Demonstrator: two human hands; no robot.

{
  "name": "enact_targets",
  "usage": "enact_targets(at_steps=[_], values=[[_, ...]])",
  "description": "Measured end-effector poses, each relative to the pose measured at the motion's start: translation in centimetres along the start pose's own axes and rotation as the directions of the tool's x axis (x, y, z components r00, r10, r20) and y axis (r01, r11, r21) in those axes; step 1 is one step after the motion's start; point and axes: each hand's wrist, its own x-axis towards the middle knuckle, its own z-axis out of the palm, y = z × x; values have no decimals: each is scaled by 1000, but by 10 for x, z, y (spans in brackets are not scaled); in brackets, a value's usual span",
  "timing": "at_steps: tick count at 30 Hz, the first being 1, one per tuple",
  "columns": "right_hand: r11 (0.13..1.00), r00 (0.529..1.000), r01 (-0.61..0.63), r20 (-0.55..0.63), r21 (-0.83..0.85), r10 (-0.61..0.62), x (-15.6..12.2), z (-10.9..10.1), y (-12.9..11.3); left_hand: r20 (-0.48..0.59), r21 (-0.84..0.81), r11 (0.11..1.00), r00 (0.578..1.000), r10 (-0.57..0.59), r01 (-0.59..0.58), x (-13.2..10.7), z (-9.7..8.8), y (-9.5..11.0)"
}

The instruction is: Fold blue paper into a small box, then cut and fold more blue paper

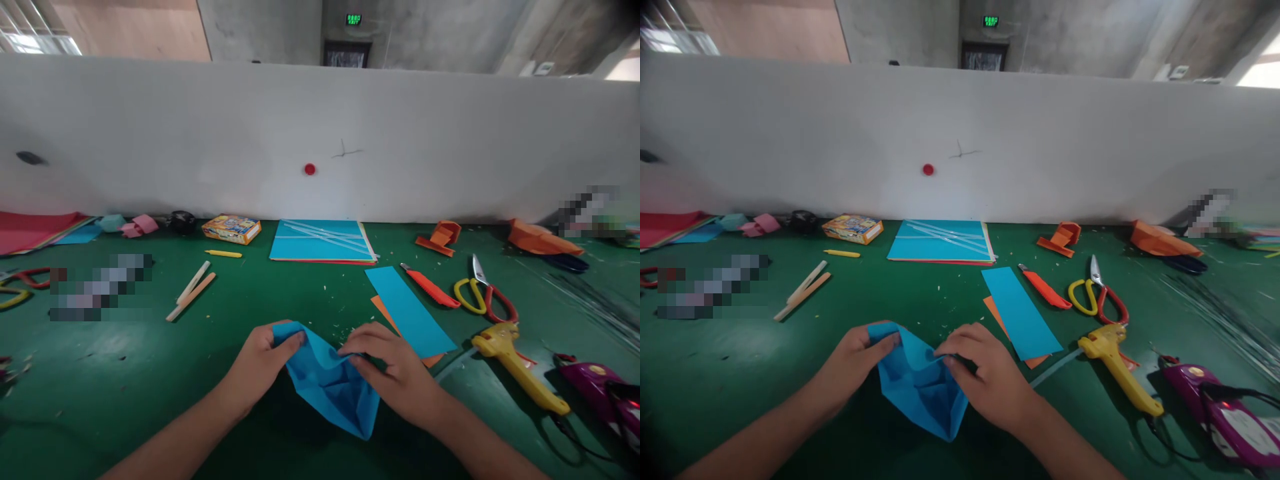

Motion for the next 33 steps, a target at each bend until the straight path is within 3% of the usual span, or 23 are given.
enact_targets(at_steps=[9, 13, 17, 18, 23, 26, 29, 33], values=[[999, 992, -13, 122, -42, 18, 1, -3, -5, 42, 303, 950, 997, 70, -80, 2, 7, 27], [993, 990, -101, 92, -61, 106, 1, 0, -5, 168, 439, 887, 983, 76, -144, 7, 11, 50], [961, 962, -272, 21, 48, 271, -1, 3, -5, 361, 568, 790, 932, 13, -231, 6, 19, 75], [957, 959, -284, 14, 66, 284, -1, 3, -5, 361, 596, 765, 933, 17, -245, 6, 21, 80], [956, 958, -288, 24, 51, 287, 0, 2, -4, 345, 730, 609, 936, 64, -311, 5, 29, 82], [965, 964, -263, 44, 22, 261, 0, 2, -3, 376, 750, 562, 924, 71, -349, -3, 34, 78], [981, 981, -194, -4, 15, 194, 1, 0, -3, 386, 750, 567, 921, 41, -340, -13, 36, 78], [975, 979, -187, -54, 116, 194, 4, -7, -5, 386, 678, 657, 920, 65, -330, -16, 35, 77]])
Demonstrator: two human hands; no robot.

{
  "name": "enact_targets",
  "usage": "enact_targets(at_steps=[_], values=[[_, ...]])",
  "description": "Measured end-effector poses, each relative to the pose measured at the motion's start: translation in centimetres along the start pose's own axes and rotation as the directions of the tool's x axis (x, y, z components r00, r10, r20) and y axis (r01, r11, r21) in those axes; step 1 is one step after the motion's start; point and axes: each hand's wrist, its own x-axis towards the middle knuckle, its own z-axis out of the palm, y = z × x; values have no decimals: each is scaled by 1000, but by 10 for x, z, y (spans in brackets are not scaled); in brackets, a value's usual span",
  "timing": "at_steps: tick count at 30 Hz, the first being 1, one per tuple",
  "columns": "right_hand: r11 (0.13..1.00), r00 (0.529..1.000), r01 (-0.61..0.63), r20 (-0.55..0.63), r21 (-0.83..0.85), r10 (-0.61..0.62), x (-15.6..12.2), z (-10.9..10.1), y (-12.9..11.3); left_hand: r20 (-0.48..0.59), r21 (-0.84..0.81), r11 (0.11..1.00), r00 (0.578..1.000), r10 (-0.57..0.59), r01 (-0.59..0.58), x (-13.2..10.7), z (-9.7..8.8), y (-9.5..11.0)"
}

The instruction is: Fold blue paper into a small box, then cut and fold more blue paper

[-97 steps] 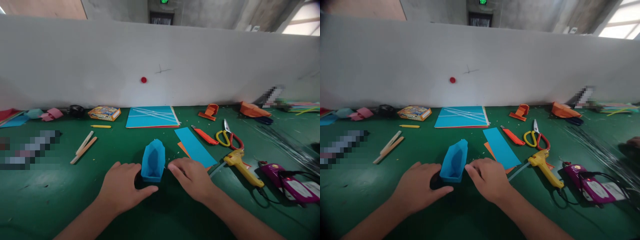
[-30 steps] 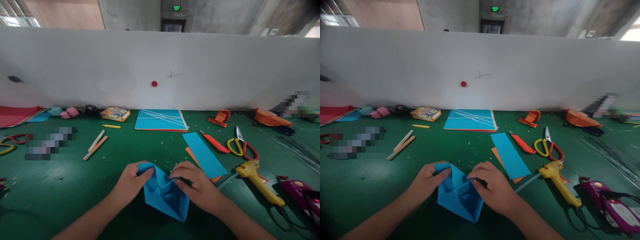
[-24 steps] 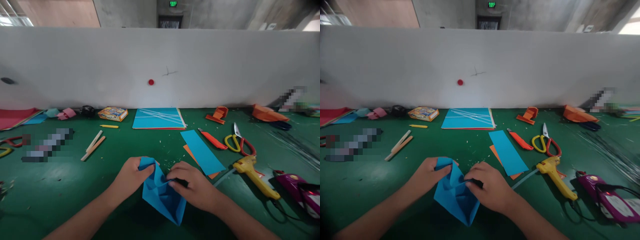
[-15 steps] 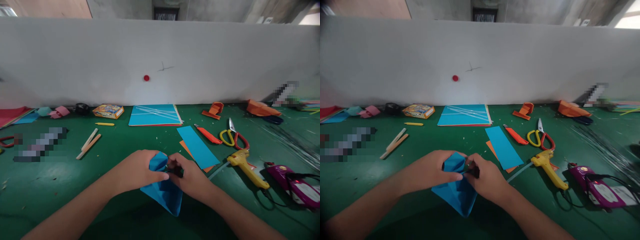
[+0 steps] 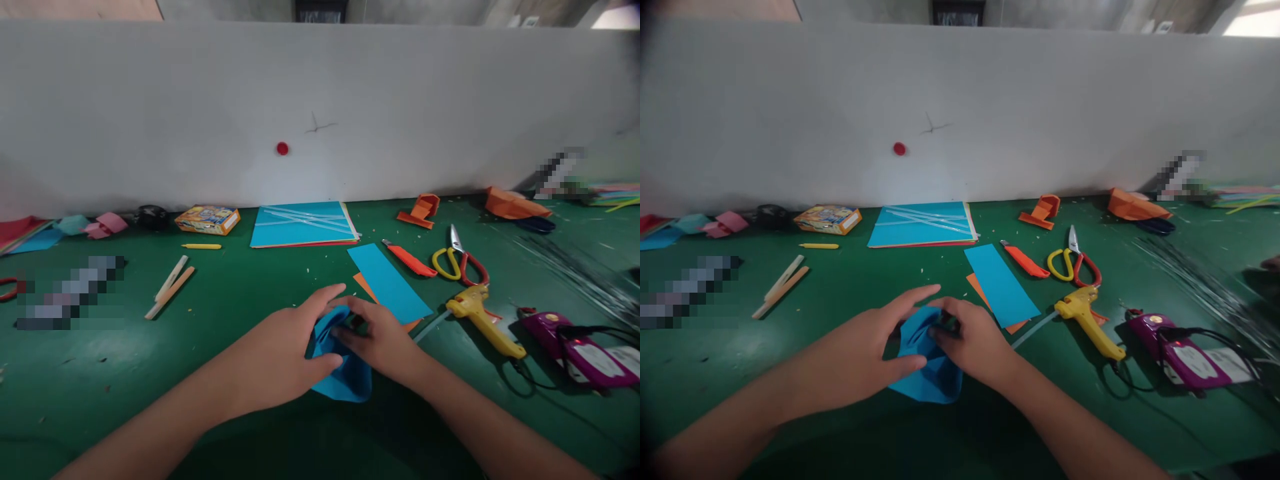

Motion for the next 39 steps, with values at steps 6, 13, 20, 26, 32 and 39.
enact_targets(at_steps=[6, 13, 20, 26, 32, 39], values=[[990, 991, -123, -41, 71, 126, 6, -7, 0, -121, -157, 988, 992, -22, 3, 9, 3, -8], [980, 976, -201, -86, 2, 200, 4, -4, 3, -143, -169, 985, 988, -56, 31, 18, 2, -11], [966, 970, -230, -103, -117, 219, 3, -3, 1, -233, -18, 995, 967, -99, 97, 33, 5, -21], [962, 979, -197, -91, -192, 182, -1, 2, -1, -132, 179, 980, 989, -64, 88, 38, -6, -15], [953, 989, -148, -68, -265, 135, -3, 6, -1, -94, 227, 971, 994, -57, 77, 42, -4, -20], [942, 986, -161, -94, -294, 139, 3, -3, 1, -92, -64, 997, 994, -56, 50, 44, -11, -39]])
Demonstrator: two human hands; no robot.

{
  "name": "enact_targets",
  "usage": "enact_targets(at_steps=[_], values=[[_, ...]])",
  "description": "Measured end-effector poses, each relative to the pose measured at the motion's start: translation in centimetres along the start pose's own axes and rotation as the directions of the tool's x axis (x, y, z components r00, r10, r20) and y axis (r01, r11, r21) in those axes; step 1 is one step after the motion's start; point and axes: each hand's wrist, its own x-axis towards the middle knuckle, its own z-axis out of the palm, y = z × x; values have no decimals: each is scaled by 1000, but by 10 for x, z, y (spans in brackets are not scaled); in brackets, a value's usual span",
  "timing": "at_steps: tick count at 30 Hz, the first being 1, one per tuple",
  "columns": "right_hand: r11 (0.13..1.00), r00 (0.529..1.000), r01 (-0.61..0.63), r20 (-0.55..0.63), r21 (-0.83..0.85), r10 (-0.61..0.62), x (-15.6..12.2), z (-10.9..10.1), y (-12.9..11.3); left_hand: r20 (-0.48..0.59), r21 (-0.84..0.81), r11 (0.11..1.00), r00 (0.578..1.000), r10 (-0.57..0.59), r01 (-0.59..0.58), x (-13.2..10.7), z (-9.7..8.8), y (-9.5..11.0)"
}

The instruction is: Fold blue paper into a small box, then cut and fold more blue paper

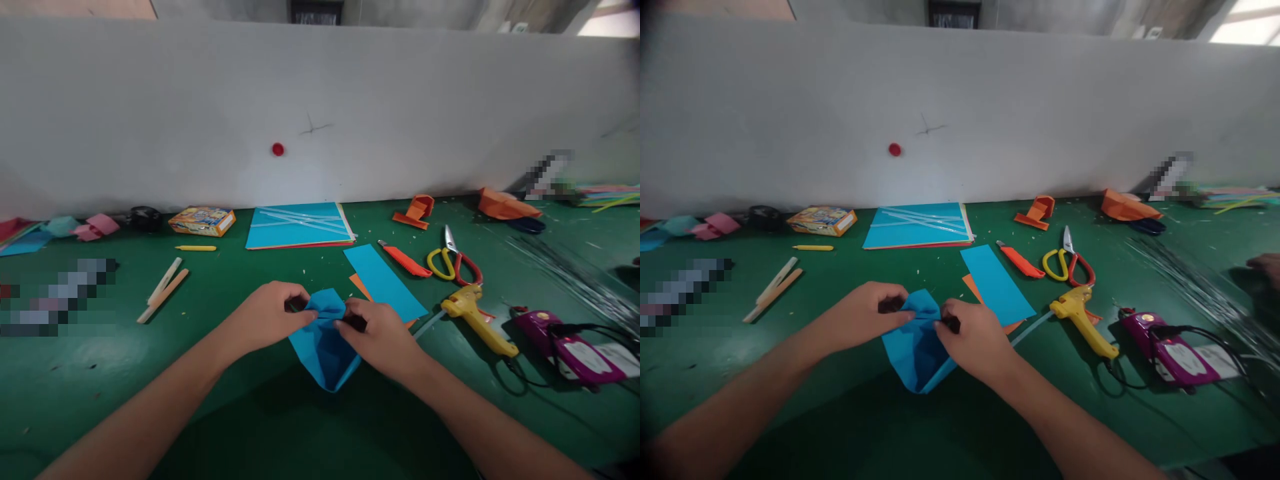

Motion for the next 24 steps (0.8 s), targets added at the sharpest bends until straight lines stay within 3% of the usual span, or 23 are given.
enact_targets(at_steps=[7, 16, 24], values=[[996, 989, -82, -125, -42, 76, 8, -16, 8, 89, -112, 993, 996, -10, 20, -2, 2, -8], [995, 994, -71, -93, -69, 64, 7, -17, 8, -204, -33, 999, 979, -1, -6, -9, 6, 5], [997, 995, -52, -84, -63, 47, 8, -14, 11, -171, -4, 994, 979, 108, -110, -16, 18, 16]])
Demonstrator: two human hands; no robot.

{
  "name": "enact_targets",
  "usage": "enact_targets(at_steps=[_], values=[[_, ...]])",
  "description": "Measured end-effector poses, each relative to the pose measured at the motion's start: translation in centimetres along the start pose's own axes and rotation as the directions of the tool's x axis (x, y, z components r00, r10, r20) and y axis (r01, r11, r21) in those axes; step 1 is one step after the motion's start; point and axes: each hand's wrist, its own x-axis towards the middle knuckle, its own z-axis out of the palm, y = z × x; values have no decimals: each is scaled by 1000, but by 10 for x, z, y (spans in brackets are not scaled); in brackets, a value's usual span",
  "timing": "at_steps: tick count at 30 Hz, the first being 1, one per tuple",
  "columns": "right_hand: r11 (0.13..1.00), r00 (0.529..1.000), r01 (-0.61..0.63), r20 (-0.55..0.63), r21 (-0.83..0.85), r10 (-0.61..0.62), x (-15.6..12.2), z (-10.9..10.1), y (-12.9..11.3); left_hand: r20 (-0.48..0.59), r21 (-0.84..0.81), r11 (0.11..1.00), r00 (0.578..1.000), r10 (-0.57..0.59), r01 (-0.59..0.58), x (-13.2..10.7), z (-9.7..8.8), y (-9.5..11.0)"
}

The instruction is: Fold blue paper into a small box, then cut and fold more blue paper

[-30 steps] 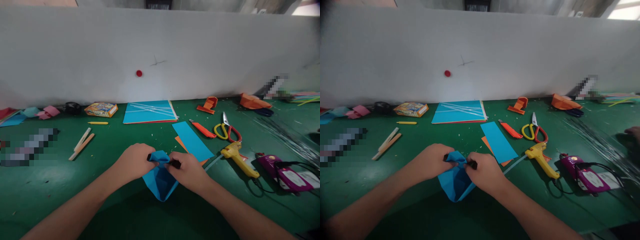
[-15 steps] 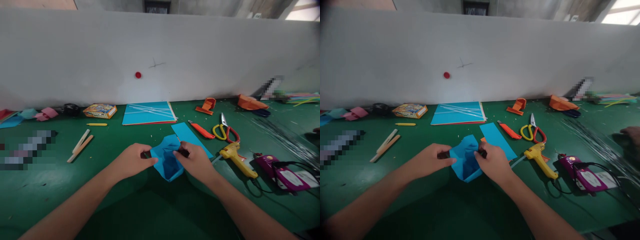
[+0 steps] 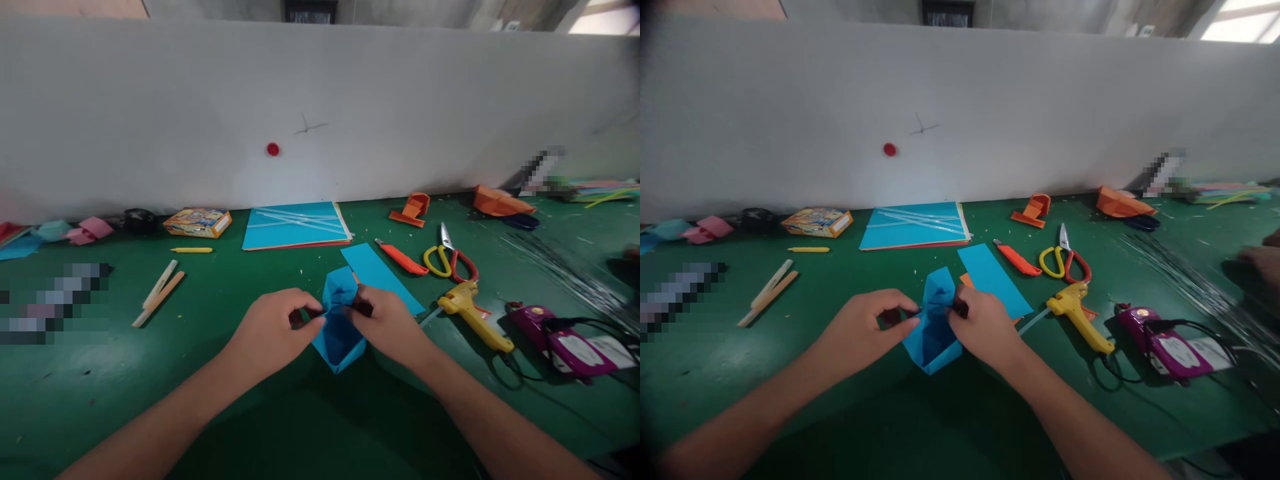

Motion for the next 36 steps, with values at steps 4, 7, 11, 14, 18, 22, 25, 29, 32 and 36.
enact_targets(at_steps=[4, 7, 11, 14, 18, 22, 25, 29, 32, 36], values=[[999, 1000, 6, 8, 32, -6, 0, 1, 0, 53, -11, 999, 998, 30, -30, -4, 12, 3], [1000, 1000, 5, 19, 25, -5, 0, 0, -1, 73, -1, 998, 996, 58, -58, -5, 16, 2], [999, 998, 27, 48, 23, -28, 0, 0, -2, 72, -20, 998, 995, 67, -66, -2, 15, -3], [998, 997, 54, 62, 20, -55, -1, 0, -4, 37, -39, 998, 998, 56, -54, 3, 14, -10], [998, 993, 64, 100, 12, -65, -2, -1, -6, -35, -184, 982, 998, -45, 37, 10, 18, -22], [995, 982, 92, 161, 37, -97, -2, 1, -6, 4, -362, 923, 990, -139, 131, 15, 22, -31], [993, 981, 107, 159, 41, -112, -1, 3, -5, 44, -404, 907, 993, -111, 119, 19, 23, -34], [986, 980, 131, 139, 105, -145, 0, 4, -6, 101, -444, 886, 990, -102, 136, 25, 26, -35], [980, 980, 107, 146, 170, -133, -1, 4, -9, 137, -496, 857, 987, -83, 141, 26, 33, -36], [981, 985, 38, 156, 189, -68, -1, 5, -8, 158, -552, 818, 983, -88, 162, 25, 38, -39]])
